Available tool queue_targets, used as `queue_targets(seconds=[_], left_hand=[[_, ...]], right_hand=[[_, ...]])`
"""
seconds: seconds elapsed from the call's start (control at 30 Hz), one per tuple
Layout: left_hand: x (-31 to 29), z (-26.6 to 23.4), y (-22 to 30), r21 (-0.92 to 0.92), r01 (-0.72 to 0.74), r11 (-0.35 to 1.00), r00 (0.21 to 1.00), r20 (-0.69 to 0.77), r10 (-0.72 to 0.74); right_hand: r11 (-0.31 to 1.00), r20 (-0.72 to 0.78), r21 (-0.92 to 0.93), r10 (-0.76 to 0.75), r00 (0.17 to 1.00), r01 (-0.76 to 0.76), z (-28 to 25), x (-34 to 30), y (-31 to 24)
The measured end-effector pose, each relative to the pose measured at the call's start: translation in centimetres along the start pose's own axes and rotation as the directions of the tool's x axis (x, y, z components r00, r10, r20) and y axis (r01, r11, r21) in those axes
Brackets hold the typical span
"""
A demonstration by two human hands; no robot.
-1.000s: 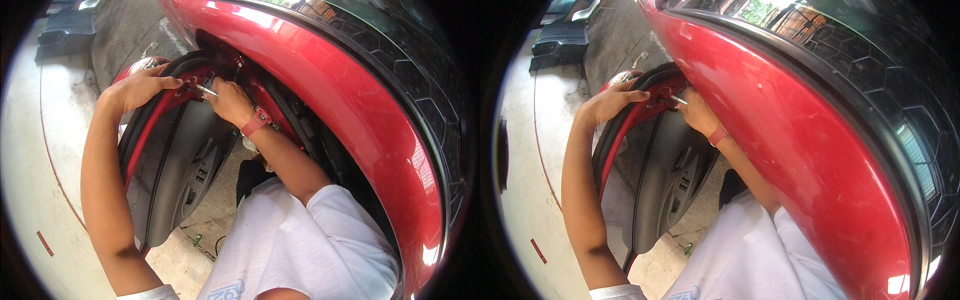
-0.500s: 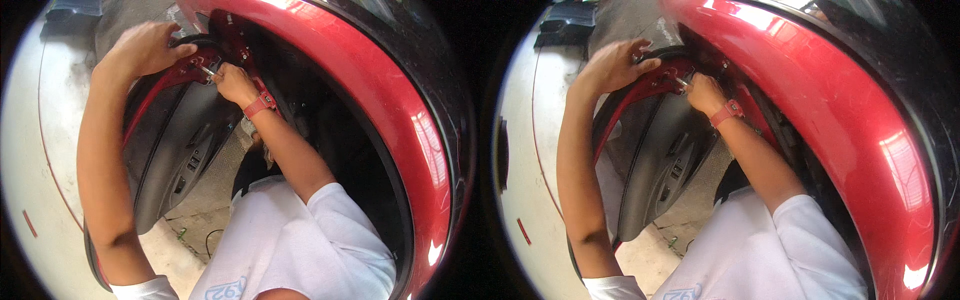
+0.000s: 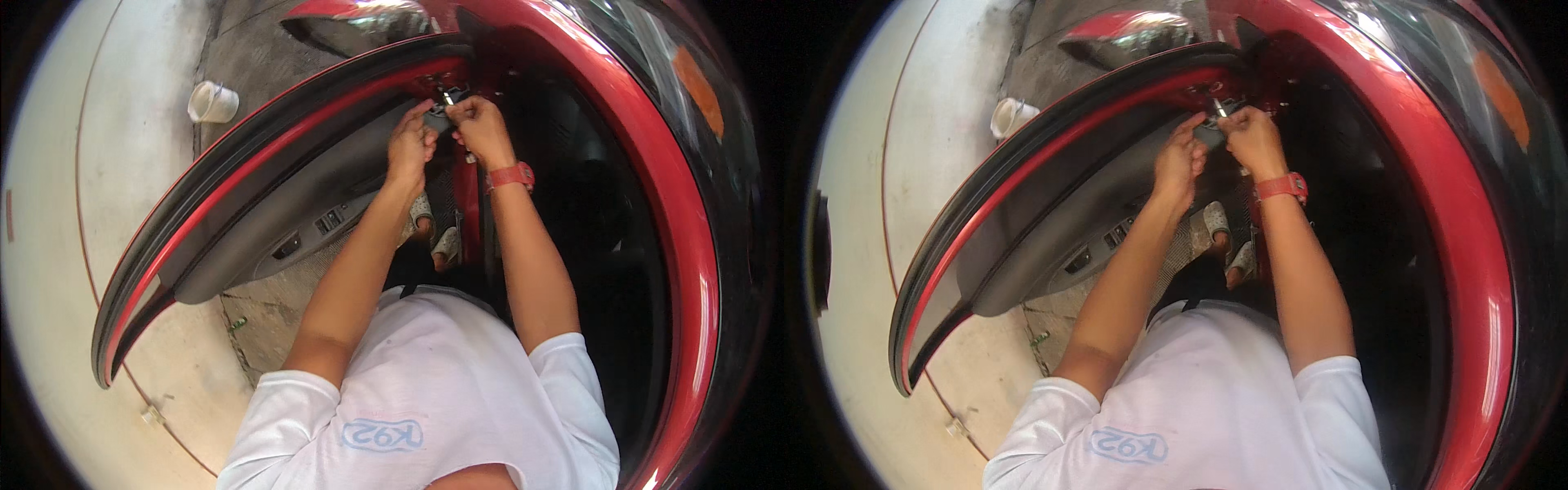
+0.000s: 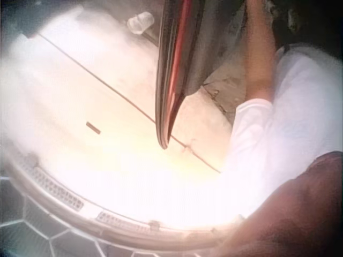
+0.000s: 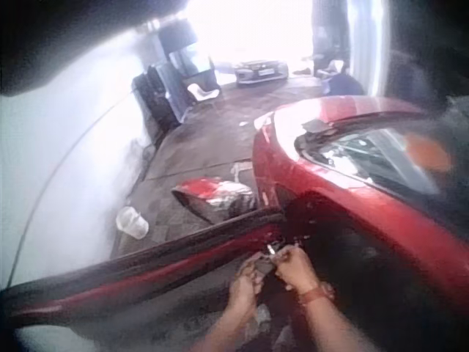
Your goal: The person uses a ratchet wrench to tighten bolts on the upper hinge of a red car door. They repeatedly position the tool, turn it to secure the fasteners, and reposition it along the hinge area.
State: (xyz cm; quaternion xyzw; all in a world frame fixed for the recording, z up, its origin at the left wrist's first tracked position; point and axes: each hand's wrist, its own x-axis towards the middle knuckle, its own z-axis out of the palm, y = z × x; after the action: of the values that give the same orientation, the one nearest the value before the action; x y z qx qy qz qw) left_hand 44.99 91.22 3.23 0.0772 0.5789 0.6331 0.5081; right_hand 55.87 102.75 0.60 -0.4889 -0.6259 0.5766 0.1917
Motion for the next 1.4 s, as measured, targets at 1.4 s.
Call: queue_targets(seconds=[1.4], left_hand=[[1.4,2.3,0.6,-0.470,0.206,0.858,0.978,0.125,-0.166]], right_hand=[[0.994,0.098,0.063,0.081,0.992,-0.088,-0.2,-0.4,-1.5]])
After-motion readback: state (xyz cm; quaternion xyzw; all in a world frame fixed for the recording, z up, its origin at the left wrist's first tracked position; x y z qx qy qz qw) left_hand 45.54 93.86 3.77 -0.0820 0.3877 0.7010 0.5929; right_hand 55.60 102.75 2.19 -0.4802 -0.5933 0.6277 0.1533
